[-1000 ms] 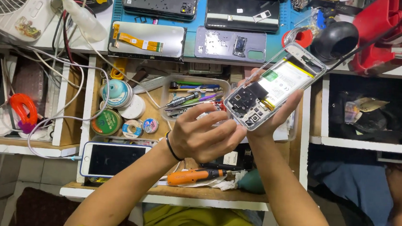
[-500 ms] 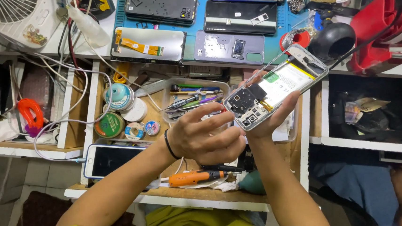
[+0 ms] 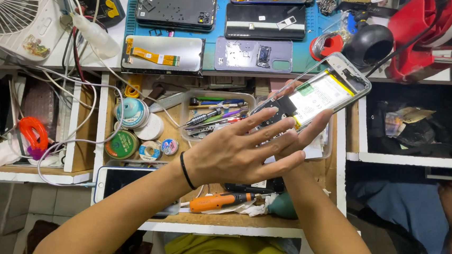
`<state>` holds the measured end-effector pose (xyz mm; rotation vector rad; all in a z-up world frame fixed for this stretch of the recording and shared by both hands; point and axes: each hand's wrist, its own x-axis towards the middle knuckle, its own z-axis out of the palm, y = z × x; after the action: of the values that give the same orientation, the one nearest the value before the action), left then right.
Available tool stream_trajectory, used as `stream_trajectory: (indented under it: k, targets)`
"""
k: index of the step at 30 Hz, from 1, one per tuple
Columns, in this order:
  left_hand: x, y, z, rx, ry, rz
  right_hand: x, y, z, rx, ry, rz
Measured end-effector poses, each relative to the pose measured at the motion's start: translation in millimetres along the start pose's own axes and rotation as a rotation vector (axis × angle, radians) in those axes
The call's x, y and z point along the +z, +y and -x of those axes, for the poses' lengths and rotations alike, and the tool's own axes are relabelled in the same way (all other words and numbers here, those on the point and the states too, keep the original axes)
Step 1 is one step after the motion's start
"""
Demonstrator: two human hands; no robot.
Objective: The person is disassembling a mobile phone to test the screen and internal connections, handling the battery and frame.
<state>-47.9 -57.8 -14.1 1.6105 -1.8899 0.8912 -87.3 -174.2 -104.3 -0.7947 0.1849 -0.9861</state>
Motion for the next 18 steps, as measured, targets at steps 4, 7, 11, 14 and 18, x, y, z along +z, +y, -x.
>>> stream_trajectory:
  k: [4, 7, 11, 14, 18]
  targets:
    - [-9, -4, 3, 0.103, -0.174, 0.051, -1, 1, 2, -0.049, 0.0, 0.014]
    - [-11, -3, 4, 0.13, -0.158, 0.072, 0, 4, 4, -0.099, 0.0, 0.029]
    - [-14, -2, 3, 0.138, -0.172, 0.097, -2, 4, 9, -0.171, 0.002, 0.05]
    - [-12, 2, 2, 0.108, -0.138, 0.124, -1, 6, 8, -0.222, 0.004, 0.063]
    - [-4, 8, 6, 0.051, -0.077, 0.145, -3, 8, 6, -0.295, 0.008, 0.087]
